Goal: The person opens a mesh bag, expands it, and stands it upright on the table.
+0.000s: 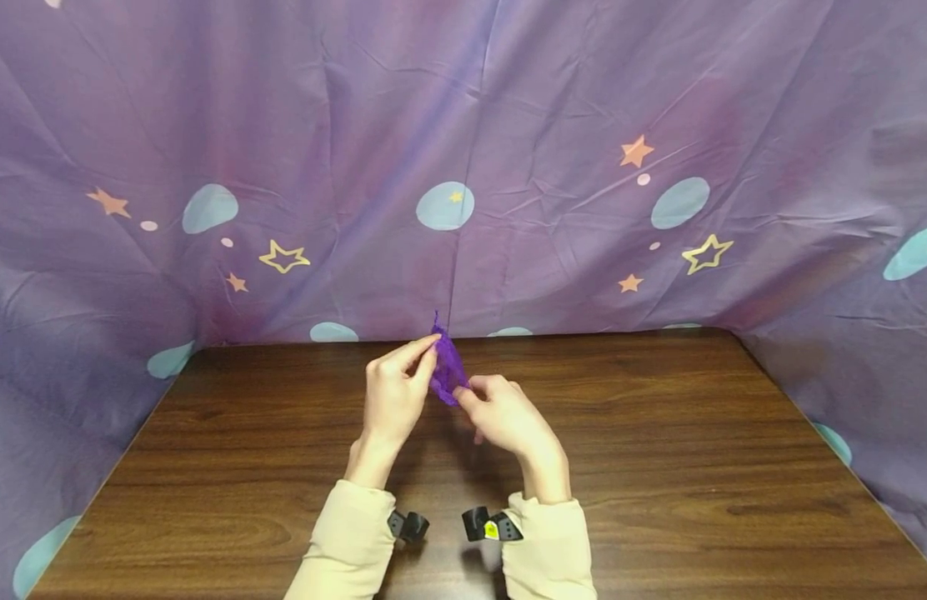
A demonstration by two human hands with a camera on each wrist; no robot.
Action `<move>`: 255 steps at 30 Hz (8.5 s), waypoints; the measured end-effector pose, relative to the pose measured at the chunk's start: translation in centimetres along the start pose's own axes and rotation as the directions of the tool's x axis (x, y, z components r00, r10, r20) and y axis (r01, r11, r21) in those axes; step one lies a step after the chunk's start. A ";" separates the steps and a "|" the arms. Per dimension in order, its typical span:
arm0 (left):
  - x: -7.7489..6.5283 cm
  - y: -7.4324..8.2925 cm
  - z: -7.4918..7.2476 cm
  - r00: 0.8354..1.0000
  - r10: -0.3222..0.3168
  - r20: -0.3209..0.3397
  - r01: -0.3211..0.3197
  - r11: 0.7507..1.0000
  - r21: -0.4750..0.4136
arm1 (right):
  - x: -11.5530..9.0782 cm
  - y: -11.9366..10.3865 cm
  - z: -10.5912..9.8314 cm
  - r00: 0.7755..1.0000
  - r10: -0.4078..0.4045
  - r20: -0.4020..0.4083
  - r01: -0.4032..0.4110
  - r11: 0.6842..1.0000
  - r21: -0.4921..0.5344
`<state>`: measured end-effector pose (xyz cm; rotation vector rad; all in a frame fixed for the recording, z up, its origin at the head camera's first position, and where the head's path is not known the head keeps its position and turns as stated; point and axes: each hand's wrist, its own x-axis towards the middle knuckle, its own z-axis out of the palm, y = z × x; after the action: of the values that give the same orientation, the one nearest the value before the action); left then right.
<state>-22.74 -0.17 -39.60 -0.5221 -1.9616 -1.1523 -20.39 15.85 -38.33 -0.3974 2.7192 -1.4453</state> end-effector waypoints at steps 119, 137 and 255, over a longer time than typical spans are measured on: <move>-0.4 2.4 0.8 0.872 -0.359 0.333 0.330 0.933 0.142 | 0.4 1.0 -1.1 0.872 -0.148 -0.466 0.076 0.982 -0.170; -0.5 1.6 0.6 0.853 -0.347 0.389 0.233 0.921 0.312 | 0.6 1.1 -0.9 0.910 -0.130 -0.394 0.078 0.986 -0.144; -0.6 -0.1 0.4 0.883 -0.185 0.431 0.077 0.964 0.256 | 0.4 1.0 -0.9 0.929 -0.046 -0.367 -0.019 0.985 -0.171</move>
<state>-22.64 0.10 -40.25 -0.5752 -2.5330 -0.9162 -21.10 17.02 -38.57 -0.1585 3.1569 -1.4197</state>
